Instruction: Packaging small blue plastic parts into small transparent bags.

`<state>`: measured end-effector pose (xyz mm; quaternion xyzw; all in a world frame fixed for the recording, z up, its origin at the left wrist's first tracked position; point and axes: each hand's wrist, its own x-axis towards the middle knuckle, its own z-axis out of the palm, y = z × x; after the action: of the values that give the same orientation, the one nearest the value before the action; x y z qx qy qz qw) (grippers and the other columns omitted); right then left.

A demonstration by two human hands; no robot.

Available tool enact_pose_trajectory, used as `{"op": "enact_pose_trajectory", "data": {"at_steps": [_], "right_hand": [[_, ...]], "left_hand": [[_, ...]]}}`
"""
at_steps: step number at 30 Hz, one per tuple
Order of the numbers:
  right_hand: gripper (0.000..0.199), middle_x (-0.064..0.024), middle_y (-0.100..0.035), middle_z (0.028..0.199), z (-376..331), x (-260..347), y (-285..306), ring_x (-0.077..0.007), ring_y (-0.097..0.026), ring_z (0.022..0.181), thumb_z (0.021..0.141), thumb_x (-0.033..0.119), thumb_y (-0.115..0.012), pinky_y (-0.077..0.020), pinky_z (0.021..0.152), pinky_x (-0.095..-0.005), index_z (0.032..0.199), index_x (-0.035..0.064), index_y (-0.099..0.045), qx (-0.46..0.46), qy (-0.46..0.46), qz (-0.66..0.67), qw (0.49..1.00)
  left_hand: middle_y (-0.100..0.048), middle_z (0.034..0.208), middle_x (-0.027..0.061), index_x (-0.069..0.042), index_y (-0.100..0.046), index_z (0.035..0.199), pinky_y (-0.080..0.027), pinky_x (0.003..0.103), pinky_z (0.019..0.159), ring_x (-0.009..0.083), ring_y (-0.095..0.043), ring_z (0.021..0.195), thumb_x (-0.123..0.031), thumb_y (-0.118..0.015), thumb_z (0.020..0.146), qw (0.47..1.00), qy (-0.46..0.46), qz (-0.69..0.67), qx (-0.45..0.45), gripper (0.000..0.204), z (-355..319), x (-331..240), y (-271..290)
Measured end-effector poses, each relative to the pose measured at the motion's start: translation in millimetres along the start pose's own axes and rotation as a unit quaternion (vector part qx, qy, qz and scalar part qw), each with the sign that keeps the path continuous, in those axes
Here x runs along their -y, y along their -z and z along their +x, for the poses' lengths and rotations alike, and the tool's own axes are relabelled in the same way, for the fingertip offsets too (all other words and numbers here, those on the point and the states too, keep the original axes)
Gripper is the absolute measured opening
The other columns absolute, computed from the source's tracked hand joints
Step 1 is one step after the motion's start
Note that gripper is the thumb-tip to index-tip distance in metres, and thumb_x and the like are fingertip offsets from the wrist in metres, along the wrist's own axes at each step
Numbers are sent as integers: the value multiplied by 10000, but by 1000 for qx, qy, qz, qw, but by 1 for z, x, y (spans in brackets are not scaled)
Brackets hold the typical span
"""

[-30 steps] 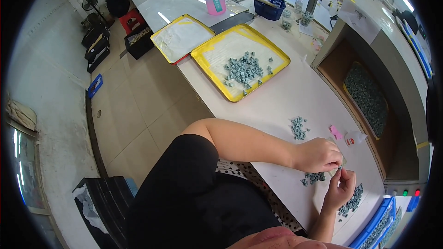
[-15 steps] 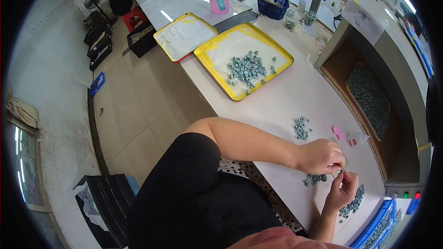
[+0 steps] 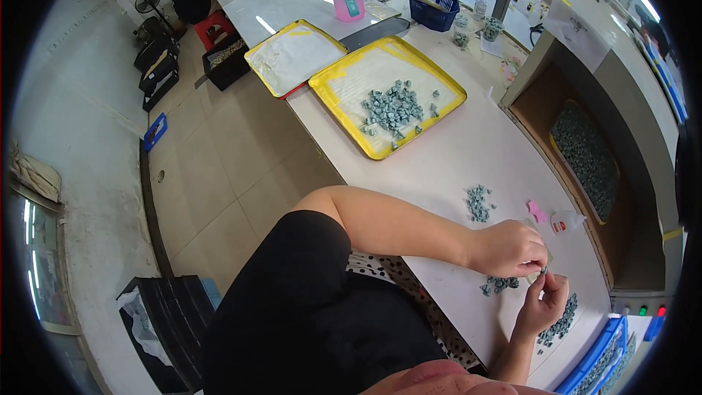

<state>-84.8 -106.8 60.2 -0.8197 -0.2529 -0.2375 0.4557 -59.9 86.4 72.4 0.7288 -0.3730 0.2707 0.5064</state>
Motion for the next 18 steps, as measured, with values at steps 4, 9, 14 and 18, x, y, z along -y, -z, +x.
{"op": "enact_pose_trajectory", "data": {"at_steps": [4, 9, 14, 18], "right_hand": [[74, -41, -504, 807, 0, 1, -1, -102, -455, 689, 835, -99, -597, -396, 613, -213, 871, -46, -561, -11, 0, 2, 1000], [87, -65, -527, 768, 2, 3, -3, -145, -470, 658, 794, -105, -620, -400, 580, -251, 847, -52, -576, -28, -5, 13, 1000], [81, -64, -522, 764, 2, 6, -3, -139, -464, 648, 800, -106, -616, -400, 581, -253, 844, -54, -571, -25, -18, 3, 1000], [63, -10, -487, 829, -3, 3, -2, -62, -437, 697, 871, -78, -587, -389, 617, -180, 898, -33, -552, 3, -8, 6, 1000]], "left_hand": [[-611, 705, 93, -51, -595, 757, -488, 398, 627, 299, -610, 705, -67, -683, 745, 1000, -10, -1, -13, 90, 0, -1, -1], [-601, 691, 89, -53, -593, 755, -479, 399, 614, 297, -599, 687, -68, -683, 746, 1000, -9, -3, -11, 92, 0, -1, 1], [-594, 685, 88, -54, -593, 759, -471, 399, 604, 295, -591, 677, -70, -682, 748, 1000, -13, 3, -11, 91, -1, 0, 3], [-596, 693, 91, -52, -594, 759, -471, 397, 606, 294, -591, 686, -70, -679, 752, 1000, -16, 8, -15, 87, -3, -1, 1]]}}
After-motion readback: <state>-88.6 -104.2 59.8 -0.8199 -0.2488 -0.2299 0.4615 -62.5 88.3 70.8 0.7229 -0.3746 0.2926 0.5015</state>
